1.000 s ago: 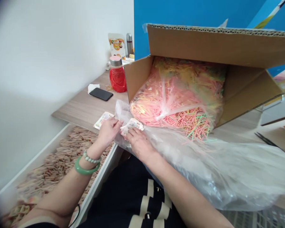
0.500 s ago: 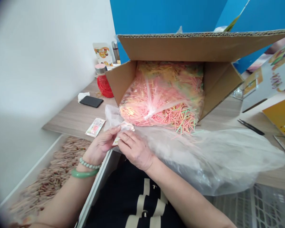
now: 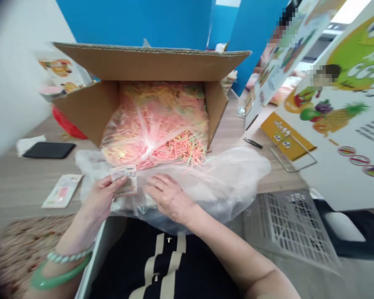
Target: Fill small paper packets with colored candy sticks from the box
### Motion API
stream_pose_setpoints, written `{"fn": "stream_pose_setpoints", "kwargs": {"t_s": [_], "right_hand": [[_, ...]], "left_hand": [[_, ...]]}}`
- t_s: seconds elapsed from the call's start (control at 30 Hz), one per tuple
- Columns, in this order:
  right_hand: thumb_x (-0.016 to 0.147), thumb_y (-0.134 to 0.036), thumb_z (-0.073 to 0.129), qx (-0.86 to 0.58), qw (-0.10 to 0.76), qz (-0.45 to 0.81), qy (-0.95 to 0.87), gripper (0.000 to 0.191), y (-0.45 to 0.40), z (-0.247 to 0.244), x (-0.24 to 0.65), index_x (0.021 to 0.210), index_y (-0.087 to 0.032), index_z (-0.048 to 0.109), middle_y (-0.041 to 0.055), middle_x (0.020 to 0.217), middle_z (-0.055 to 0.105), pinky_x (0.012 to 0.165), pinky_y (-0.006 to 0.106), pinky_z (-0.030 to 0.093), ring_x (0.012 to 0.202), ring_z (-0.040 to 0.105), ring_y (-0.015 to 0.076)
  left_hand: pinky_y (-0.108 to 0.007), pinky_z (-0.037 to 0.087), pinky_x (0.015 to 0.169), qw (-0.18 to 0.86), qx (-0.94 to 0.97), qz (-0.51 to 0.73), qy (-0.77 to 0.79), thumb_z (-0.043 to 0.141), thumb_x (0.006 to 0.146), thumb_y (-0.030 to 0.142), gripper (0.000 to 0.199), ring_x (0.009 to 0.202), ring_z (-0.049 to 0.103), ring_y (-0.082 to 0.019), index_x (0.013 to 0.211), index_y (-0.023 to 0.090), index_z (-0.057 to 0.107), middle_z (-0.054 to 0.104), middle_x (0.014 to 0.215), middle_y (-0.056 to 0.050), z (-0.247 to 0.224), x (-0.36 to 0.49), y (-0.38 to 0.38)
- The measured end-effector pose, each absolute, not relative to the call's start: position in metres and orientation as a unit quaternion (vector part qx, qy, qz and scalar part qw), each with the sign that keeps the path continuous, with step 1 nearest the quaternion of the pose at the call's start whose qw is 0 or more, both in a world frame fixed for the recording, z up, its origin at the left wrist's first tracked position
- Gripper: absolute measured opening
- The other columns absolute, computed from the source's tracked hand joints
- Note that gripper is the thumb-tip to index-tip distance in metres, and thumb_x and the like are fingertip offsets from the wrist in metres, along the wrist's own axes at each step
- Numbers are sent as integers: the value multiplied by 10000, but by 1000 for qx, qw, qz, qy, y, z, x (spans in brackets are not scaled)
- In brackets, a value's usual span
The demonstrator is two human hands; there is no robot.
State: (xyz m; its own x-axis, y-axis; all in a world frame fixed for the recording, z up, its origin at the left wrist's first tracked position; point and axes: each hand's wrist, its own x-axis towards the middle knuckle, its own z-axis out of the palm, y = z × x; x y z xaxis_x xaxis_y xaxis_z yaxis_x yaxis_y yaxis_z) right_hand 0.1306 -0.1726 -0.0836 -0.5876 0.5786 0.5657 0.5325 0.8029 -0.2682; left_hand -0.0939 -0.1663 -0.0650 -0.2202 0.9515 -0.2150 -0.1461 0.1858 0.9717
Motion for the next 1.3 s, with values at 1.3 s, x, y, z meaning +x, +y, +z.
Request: {"fn": "stream_pose_setpoints", "kwargs": {"t_s": [1.3], "right_hand": [[998, -183, 446, -713, 41, 101, -693, 273, -100, -80, 314, 1043, -185, 716, 95, 1074, 697, 697, 257, 399, 864, 642, 180]], "left_hand": [[-514, 512, 974, 195, 882, 251, 347, 593, 899, 81, 150, 1215, 648, -312, 852, 190, 684, 722, 1305, -113, -129, 57, -141]]}}
